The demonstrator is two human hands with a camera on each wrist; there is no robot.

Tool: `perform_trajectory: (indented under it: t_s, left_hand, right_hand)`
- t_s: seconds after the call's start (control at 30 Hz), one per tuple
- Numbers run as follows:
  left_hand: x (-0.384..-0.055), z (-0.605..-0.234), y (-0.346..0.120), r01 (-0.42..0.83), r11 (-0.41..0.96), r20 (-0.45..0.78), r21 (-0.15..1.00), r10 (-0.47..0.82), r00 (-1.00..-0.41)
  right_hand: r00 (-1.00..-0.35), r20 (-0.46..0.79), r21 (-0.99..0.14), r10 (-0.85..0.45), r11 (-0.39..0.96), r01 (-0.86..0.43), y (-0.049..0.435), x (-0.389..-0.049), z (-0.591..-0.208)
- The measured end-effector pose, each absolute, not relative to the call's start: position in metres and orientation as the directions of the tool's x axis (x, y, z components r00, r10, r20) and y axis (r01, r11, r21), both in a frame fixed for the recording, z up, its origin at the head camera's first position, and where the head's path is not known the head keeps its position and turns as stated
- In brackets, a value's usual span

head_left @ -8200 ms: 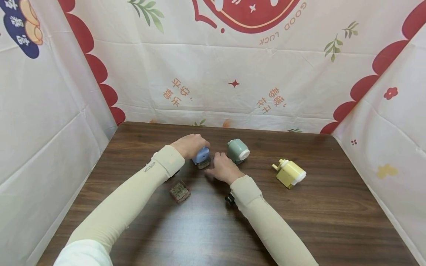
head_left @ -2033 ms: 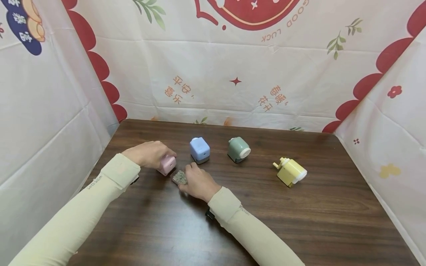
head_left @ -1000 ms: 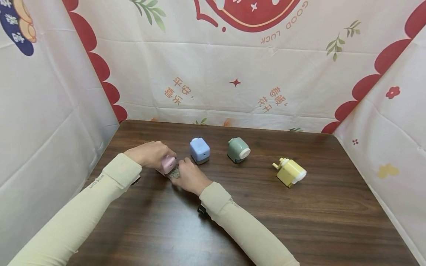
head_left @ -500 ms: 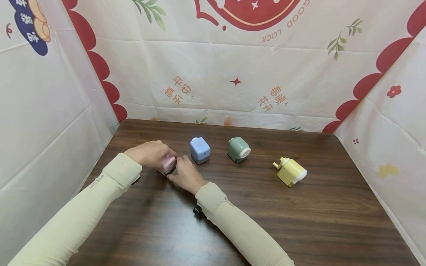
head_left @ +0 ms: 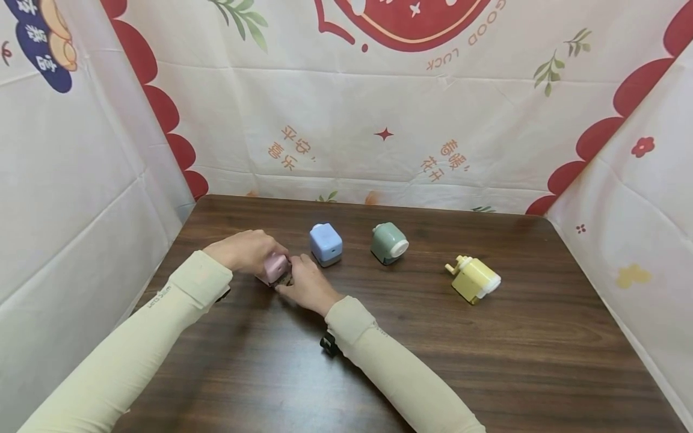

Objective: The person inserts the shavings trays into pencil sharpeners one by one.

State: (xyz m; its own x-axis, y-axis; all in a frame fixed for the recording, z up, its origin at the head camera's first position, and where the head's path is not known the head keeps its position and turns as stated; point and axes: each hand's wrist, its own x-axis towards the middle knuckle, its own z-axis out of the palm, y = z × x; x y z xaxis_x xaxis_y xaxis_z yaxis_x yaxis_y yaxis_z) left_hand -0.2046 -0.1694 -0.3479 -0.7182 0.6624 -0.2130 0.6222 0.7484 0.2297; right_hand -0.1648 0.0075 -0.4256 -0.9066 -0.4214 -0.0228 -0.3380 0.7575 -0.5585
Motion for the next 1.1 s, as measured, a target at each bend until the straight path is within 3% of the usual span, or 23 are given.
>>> perform_trajectory:
  t_s: [0.23,0.4,0.67,1.1]
  left_hand:
    - [-0.205,-0.348,-0.169,0.625,0.749,-0.215,0.221,0.663,-0.717]
    - [-0.203,-0.348,-0.169,0.600,0.767,-0.231,0.226,0.641,-0.732]
    - [-0.199,-0.347,-0.167,0.589,0.775,-0.233,0.228,0.631,-0.740]
    - [-0.199,-0.347,-0.167,0.625,0.753,-0.204,0.205,0.658,-0.725]
  right_hand:
    - [-0.908,-0.074,-0.567,-0.413,0.766,-0.302,0.022,-0.168,-0.418]
    - [-0.874,-0.119,-0.526,-0.471,0.777,-0.346,0.029,-0.172,-0.421]
    - [-0.774,-0.236,-0.354,-0.587,0.794,-0.494,0.027,-0.203,-0.497]
    - [-0.779,-0.161,-0.307,-0.606,0.781,-0.544,0.014,-0.201,-0.510]
